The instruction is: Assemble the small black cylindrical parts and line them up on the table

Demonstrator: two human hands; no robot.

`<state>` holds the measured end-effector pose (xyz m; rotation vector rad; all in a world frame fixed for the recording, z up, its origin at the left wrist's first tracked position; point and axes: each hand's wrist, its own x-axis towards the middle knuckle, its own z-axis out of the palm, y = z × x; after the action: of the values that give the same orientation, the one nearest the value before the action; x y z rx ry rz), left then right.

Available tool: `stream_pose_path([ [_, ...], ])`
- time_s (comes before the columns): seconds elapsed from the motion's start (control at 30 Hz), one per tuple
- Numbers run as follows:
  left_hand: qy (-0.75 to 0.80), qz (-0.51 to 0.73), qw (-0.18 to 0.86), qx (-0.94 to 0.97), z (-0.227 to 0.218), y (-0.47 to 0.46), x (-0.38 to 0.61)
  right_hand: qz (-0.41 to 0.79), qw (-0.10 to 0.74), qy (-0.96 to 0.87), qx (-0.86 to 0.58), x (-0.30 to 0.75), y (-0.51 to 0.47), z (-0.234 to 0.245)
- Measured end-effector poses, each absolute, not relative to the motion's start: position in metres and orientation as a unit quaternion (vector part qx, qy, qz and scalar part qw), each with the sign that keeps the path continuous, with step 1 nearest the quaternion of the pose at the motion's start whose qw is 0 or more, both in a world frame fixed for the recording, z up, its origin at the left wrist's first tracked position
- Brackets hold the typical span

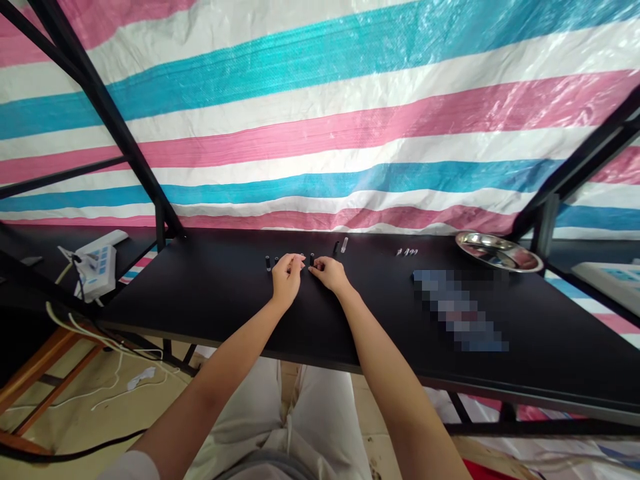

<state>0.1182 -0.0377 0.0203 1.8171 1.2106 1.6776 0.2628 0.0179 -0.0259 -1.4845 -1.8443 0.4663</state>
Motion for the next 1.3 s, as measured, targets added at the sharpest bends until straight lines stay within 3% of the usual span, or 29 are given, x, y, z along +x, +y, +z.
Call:
stream_pose_path([
  [0.23, 0.436, 0.58, 0.175, 0.665, 0.023, -0.039, 0.118, 0.201, 0.359, -0.702, -0.581, 0.281, 0.016, -0.022],
  [0.47, 0.391, 0.492, 0.116, 0.769, 0.017, -0.043, 0.122, 0.117, 0.434, -0.525, -0.722, 0.315, 0.028, -0.029],
  [0.7, 0.376, 0.392, 0.089, 0.835, 0.014, -0.046, 0.124, 0.045, 0.366, -0.527, -0.766, 0.317, 0.053, -0.038],
  [1.0, 0.382, 0.373, 0.094, 0.84, 0.015, -0.047, 0.124, 0.047, 0.371, -0.565, -0.736, 0.305, 0.07, -0.037],
  [1.3, 0.386, 0.374, 0.112, 0.836, 0.017, -0.047, 0.124, 0.124, 0.36, -0.646, -0.662, 0.297, 0.038, -0.029],
])
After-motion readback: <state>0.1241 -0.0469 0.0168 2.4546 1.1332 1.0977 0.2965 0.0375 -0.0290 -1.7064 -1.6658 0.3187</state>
